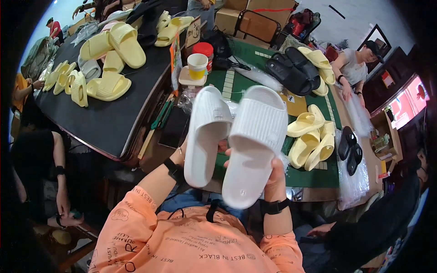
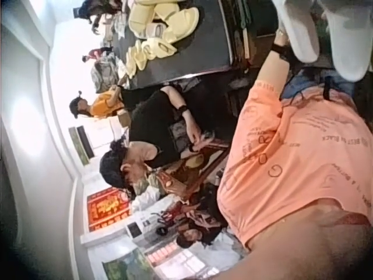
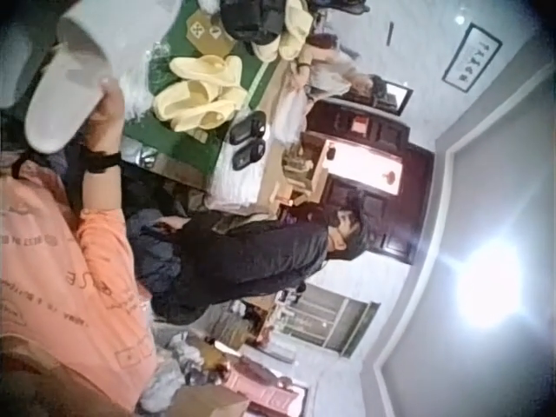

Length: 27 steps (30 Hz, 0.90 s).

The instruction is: The recorder is seen assembling and organizing various colors of plastic slippers/sandals at a workstation.

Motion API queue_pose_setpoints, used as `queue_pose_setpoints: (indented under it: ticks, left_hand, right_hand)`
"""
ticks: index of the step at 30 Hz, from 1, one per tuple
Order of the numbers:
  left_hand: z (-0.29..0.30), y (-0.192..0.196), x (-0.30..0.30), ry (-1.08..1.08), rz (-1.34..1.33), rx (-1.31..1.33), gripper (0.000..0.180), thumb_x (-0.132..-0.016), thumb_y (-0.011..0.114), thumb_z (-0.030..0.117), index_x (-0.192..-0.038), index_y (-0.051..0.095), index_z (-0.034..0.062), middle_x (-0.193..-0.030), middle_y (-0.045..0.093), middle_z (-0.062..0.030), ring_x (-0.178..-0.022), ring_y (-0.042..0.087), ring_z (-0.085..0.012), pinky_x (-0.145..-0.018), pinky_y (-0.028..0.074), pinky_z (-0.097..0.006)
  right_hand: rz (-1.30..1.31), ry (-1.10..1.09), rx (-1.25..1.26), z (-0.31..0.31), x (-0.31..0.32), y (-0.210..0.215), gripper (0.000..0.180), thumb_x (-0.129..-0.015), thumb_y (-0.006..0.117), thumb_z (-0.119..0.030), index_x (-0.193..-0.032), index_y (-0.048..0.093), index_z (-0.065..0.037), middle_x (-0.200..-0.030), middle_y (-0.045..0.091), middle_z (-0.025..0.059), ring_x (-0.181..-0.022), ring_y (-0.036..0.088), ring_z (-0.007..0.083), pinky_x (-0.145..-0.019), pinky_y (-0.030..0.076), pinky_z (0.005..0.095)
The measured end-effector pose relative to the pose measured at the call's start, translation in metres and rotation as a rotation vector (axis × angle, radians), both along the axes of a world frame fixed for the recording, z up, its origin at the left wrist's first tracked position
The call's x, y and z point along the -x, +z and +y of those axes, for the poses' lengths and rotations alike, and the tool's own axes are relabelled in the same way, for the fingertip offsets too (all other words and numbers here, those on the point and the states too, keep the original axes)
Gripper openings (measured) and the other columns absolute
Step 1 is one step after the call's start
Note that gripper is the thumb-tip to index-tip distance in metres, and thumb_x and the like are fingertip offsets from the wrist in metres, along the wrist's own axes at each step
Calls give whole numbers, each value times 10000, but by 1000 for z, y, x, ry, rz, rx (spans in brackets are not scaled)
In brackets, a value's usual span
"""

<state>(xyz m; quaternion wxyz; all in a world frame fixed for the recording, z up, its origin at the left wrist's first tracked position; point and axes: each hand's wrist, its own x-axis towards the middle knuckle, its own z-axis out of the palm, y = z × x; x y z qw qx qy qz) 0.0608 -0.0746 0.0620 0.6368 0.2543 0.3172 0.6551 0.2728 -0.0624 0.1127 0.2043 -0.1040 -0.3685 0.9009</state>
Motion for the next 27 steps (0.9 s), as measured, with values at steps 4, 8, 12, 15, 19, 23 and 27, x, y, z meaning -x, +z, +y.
queue_pose_setpoints:
  ticks: [4,8,12,15,19,23,27]
  left_hand:
    - [-12,0,5,-236,-356,-74,557,-822,420,474,-1241,367,111,-1117,495,-119,-976,499,-268,-879,358,-509]
    - [-17,2,1,-305,-488,-74,601,-817,380,526,-1255,350,115,-1159,464,-129,-975,500,-284,-885,340,-550]
    - [-20,8,-2,-147,-384,44,616,-792,381,514,-1259,350,114,-1148,470,-132,-1004,484,-287,-877,368,-530]
    - [-23,-2,6,-97,-382,104,625,-766,371,480,-1260,352,98,-1163,463,-158,-1027,492,-290,-869,398,-490]
    - [-7,-39,9,-69,-432,154,590,-798,363,479,-1198,418,50,-1082,531,-147,-898,568,-266,-798,463,-385]
    - [6,-49,6,66,-392,181,395,-865,443,341,-1104,497,31,-944,584,-100,-868,561,-194,-779,447,-311]
    - [9,-72,13,378,406,357,338,-848,505,200,-1130,456,21,-862,538,-41,-776,491,-149,-722,415,-259]
  right_hand:
    - [-462,-420,116,59,-21,-48,460,-703,577,-169,-1102,455,23,-1028,546,150,-898,561,242,-790,462,348]
    - [-411,-345,153,83,-17,-67,313,-688,562,-54,-990,519,17,-907,584,100,-827,574,213,-759,465,334]
    - [-388,-447,139,95,-17,-74,367,-683,580,-91,-1018,495,29,-913,575,120,-823,578,221,-751,480,333]
    - [-232,-413,197,90,-14,-56,366,-693,567,-110,-1019,500,43,-886,585,121,-830,577,218,-755,475,327]
    - [-329,-435,131,98,-18,-71,411,-699,568,-93,-1076,471,39,-912,578,117,-840,572,214,-760,469,323]
    - [-566,-345,-169,95,-19,-94,492,-735,610,-117,-1156,400,26,-1043,533,117,-901,543,187,-757,452,296]
    - [-911,-662,-863,84,-39,-102,365,-761,597,-140,-1068,489,25,-919,587,125,-782,576,172,-680,463,281]
